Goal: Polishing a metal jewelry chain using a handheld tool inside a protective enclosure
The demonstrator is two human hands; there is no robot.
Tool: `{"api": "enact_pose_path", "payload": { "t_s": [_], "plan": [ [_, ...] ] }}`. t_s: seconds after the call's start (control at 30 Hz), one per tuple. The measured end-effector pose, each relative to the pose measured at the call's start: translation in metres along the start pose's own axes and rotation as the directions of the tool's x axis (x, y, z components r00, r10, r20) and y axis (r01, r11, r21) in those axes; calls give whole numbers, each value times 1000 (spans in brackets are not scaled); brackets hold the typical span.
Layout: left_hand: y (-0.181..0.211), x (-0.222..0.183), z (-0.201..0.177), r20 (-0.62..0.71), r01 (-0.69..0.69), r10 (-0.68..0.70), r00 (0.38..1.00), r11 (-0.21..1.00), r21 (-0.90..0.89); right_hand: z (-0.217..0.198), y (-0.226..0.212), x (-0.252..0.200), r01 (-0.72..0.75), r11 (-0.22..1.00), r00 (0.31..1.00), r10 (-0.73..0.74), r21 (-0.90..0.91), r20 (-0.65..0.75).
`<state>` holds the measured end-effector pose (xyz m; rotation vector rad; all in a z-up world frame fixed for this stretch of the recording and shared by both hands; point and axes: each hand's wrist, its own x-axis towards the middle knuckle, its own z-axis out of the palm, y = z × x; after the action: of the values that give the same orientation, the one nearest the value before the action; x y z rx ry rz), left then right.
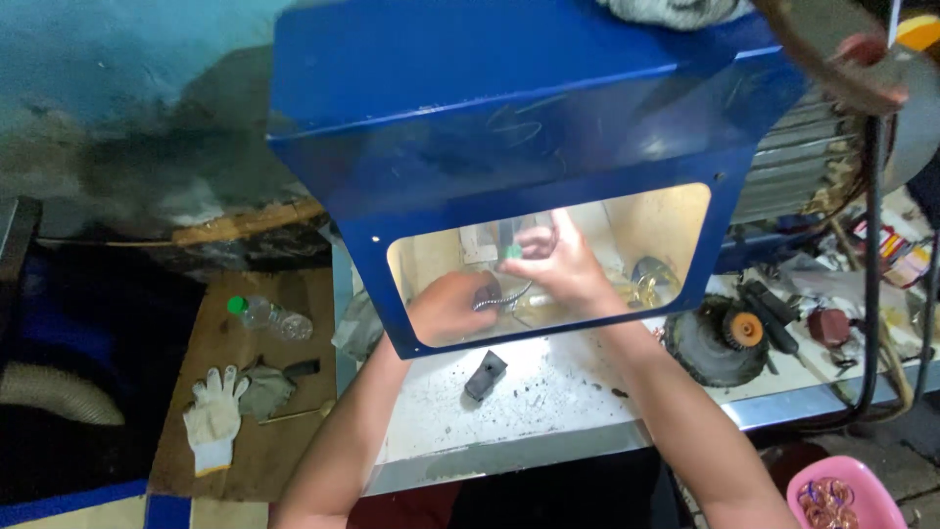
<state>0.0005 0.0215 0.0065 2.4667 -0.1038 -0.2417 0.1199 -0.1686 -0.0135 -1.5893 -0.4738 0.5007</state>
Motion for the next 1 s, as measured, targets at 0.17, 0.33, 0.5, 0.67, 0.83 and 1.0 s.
{"api": "enact_pose_path", "payload": {
  "t_s": [0.17,0.33,0.5,0.67,0.83,1.0],
  "plan": [
    [11,-4,-7,4,14,-14,1000,998,-60,2,-6,-5,33,999,999,-33,5,13],
    [16,-2,-8,-42,5,-8,999,998,-60,-11,-35,-6,-8,998,997,12,56,-70],
    [-12,10,9,-305,-67,13,952,984,-167,-29,-10,8,83,651,991,-134,-755,-7],
    [-3,4,14,-530,-128,-35,847,955,-268,-11,-32,-21,297,798,954,-226,-525,195],
    [3,5,11,-618,-142,-95,781,936,-322,-7,-32,-29,359,826,929,-270,-434,253],
    [27,0,2,-663,-178,-8,748,961,-212,-19,-61,-40,396,736,911,-390,-550,133]
  ]
}}
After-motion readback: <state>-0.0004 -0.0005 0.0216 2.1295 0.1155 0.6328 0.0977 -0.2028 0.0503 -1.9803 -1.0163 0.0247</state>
